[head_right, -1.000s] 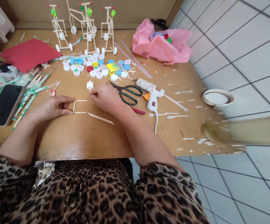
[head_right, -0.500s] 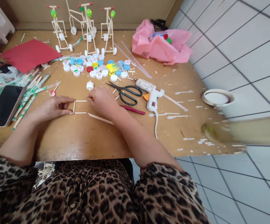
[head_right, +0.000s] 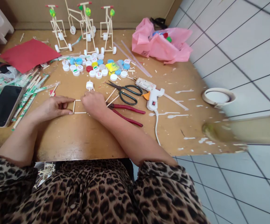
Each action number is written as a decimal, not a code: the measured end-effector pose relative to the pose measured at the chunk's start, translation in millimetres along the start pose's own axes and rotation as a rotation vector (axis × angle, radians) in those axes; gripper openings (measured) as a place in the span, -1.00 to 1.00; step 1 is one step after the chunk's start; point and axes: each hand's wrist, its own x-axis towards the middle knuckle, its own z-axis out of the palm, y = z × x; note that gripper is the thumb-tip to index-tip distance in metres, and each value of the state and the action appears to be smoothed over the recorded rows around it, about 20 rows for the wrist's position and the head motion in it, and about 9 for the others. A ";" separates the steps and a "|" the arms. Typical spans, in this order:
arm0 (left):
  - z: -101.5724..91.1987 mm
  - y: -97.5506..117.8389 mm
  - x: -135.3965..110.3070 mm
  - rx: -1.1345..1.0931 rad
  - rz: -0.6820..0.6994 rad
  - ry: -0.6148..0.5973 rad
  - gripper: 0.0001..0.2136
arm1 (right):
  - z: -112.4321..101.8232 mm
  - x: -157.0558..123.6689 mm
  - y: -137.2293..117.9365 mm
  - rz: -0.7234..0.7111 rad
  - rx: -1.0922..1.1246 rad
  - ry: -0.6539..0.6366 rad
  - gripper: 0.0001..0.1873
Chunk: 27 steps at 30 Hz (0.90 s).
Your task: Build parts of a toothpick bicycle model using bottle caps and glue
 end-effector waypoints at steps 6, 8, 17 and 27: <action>0.7 -1.6 0.9 -0.001 0.004 0.000 -0.51 | 0.2 0.7 0.6 -0.018 -0.013 0.010 -0.59; 0.5 -1.7 1.0 -0.008 0.008 -0.001 -0.52 | 0.2 1.0 0.8 -0.022 -0.012 0.008 -0.58; 0.2 -1.4 0.6 -0.011 0.015 0.001 -0.53 | -0.9 1.0 0.2 -0.035 -0.011 -0.006 -0.58; -0.2 -1.5 0.5 -0.021 0.018 0.007 -0.53 | -2.7 1.1 1.2 -0.033 -0.005 -0.032 -0.58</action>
